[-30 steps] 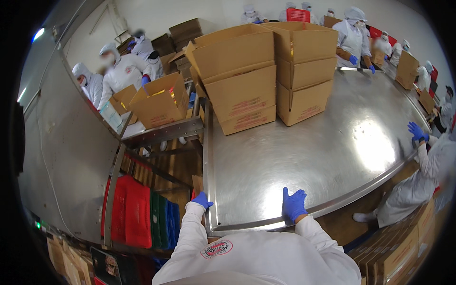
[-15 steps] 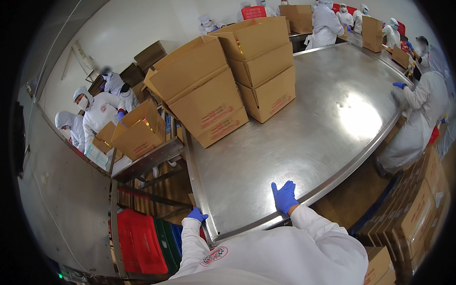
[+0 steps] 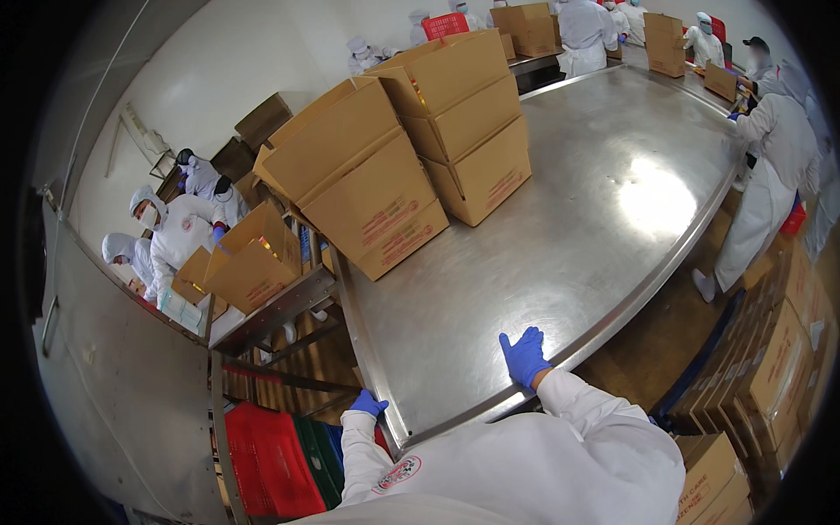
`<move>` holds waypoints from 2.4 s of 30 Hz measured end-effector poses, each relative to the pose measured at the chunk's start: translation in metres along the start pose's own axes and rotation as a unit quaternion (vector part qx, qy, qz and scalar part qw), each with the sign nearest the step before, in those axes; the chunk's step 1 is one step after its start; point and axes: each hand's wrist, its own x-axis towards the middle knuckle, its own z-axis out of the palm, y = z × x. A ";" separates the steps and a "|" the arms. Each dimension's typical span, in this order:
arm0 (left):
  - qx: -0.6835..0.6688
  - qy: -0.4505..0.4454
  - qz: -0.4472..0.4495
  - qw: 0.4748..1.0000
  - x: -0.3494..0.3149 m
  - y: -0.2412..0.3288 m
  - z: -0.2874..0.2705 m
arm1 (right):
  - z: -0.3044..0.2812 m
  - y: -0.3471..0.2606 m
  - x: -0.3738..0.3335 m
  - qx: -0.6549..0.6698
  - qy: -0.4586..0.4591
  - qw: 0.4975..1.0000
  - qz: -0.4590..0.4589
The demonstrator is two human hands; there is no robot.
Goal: The person assembles flat cardboard boxes by folding and tucking flaps into place. They repeatedly pick up flat-packed boxes, fold them into shape, and place them on a stainless steel table. Other workers in protective gear are visible in the background.
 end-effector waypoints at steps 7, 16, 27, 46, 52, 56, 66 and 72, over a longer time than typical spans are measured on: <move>-0.012 -0.011 0.000 1.000 0.005 -0.005 0.003 | 0.007 0.003 0.001 0.000 0.006 1.000 0.000; -0.058 -0.025 -0.012 0.998 -0.002 -0.003 0.000 | -0.003 0.002 -0.004 0.044 -0.018 0.999 0.022; -0.053 -0.018 -0.022 0.998 -0.012 0.008 -0.008 | -0.042 0.039 -0.021 0.129 -0.039 0.990 0.045; -0.061 -0.026 -0.014 0.998 -0.008 0.003 -0.011 | 0.016 0.054 0.002 -0.049 -0.005 0.985 0.168; -0.083 -0.020 -0.039 0.996 0.016 -0.022 0.011 | 0.018 0.051 0.004 -0.043 0.010 0.984 0.174; -0.128 -0.054 -0.071 0.988 0.032 -0.041 0.023 | 0.020 0.052 0.003 -0.065 0.012 0.984 0.166; -0.098 -0.025 -0.042 0.994 0.031 -0.042 0.026 | 0.023 0.051 0.001 -0.058 0.048 0.983 0.167; -0.113 -0.063 -0.071 0.989 0.028 -0.036 0.018 | 0.021 0.053 0.001 -0.040 0.044 0.984 0.167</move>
